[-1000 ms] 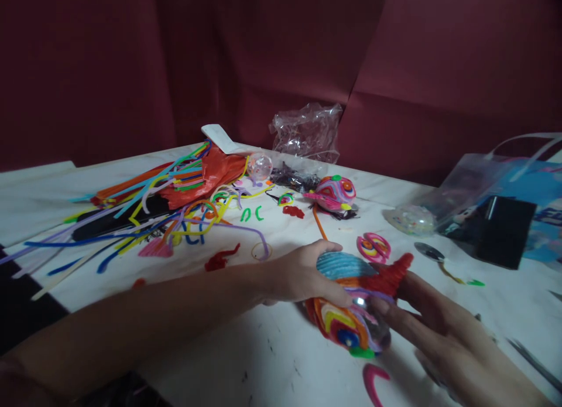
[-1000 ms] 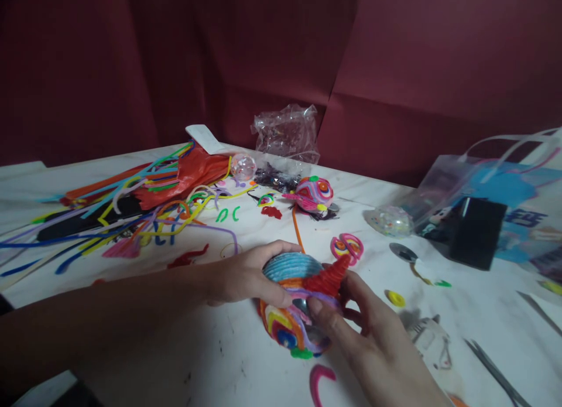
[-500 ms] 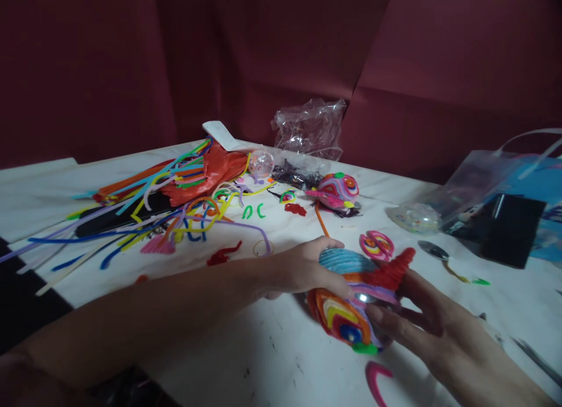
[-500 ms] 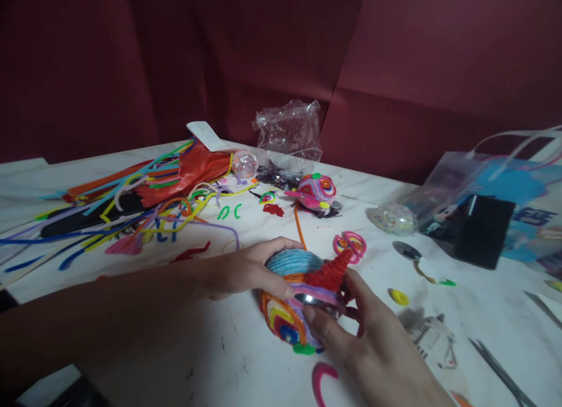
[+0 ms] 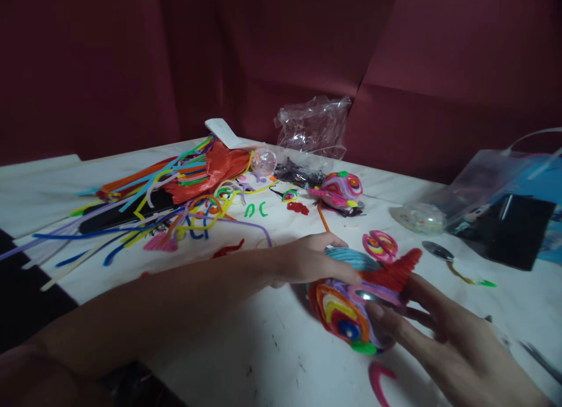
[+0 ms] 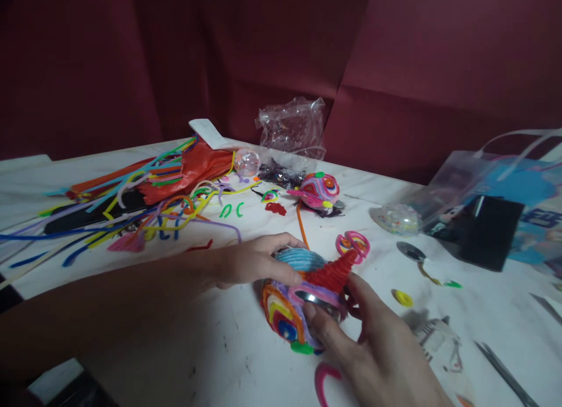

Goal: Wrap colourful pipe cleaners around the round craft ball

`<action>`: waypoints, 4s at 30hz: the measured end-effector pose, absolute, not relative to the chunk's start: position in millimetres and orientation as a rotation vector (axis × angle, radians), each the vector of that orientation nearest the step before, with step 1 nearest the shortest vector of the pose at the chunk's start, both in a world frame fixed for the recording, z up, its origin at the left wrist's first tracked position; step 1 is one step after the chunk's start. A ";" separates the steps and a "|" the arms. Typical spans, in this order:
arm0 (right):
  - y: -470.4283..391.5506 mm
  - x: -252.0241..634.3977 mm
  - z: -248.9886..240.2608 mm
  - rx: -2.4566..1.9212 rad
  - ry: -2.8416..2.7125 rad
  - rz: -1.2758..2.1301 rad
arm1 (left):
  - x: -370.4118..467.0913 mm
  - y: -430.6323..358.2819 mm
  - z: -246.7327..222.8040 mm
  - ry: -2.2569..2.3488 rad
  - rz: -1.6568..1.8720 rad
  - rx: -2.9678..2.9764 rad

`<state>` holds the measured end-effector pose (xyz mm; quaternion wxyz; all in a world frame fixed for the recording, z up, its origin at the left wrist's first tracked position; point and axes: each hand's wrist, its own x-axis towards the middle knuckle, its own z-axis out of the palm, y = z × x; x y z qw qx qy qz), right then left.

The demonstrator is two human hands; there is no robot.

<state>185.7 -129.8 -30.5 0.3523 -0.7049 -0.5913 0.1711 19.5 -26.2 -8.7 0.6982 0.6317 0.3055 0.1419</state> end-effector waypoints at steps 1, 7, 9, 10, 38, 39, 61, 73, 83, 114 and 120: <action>-130.6 184.0 -30.6 -1.851 -1.493 0.403 | 18.8 -25.5 -7.8 0.681 0.313 1.400; -136.5 184.7 -45.2 -1.869 -1.440 0.252 | 13.6 -17.5 -9.8 0.569 0.199 1.481; -136.6 186.8 -46.3 -1.871 -1.445 0.233 | 13.6 -15.7 -12.3 0.571 0.214 1.504; -136.4 188.1 -45.3 -1.872 -1.449 0.228 | 13.8 -15.4 -13.1 0.585 0.224 1.507; -127.9 186.7 -47.6 -1.774 -1.497 0.248 | 8.5 -19.6 -10.9 0.649 0.229 1.652; -128.5 186.5 -46.7 -1.772 -1.493 0.261 | 8.3 -19.7 -10.5 0.652 0.232 1.675; -133.9 203.3 -44.2 -1.593 -1.797 0.636 | 6.0 -23.6 -6.3 0.701 0.229 1.746; -133.7 194.9 -36.6 -1.573 -1.723 0.769 | 4.3 -21.6 -12.9 0.646 0.246 1.653; -132.2 195.1 -39.1 -1.510 -1.766 0.685 | 5.1 -21.4 -12.5 0.659 0.247 1.659; -133.5 194.5 -37.3 -1.634 -1.693 0.578 | 3.6 -21.9 -16.3 0.624 0.269 1.425; -136.0 192.6 -33.0 -1.739 -1.502 0.647 | 3.6 -21.5 -15.5 0.613 0.264 1.422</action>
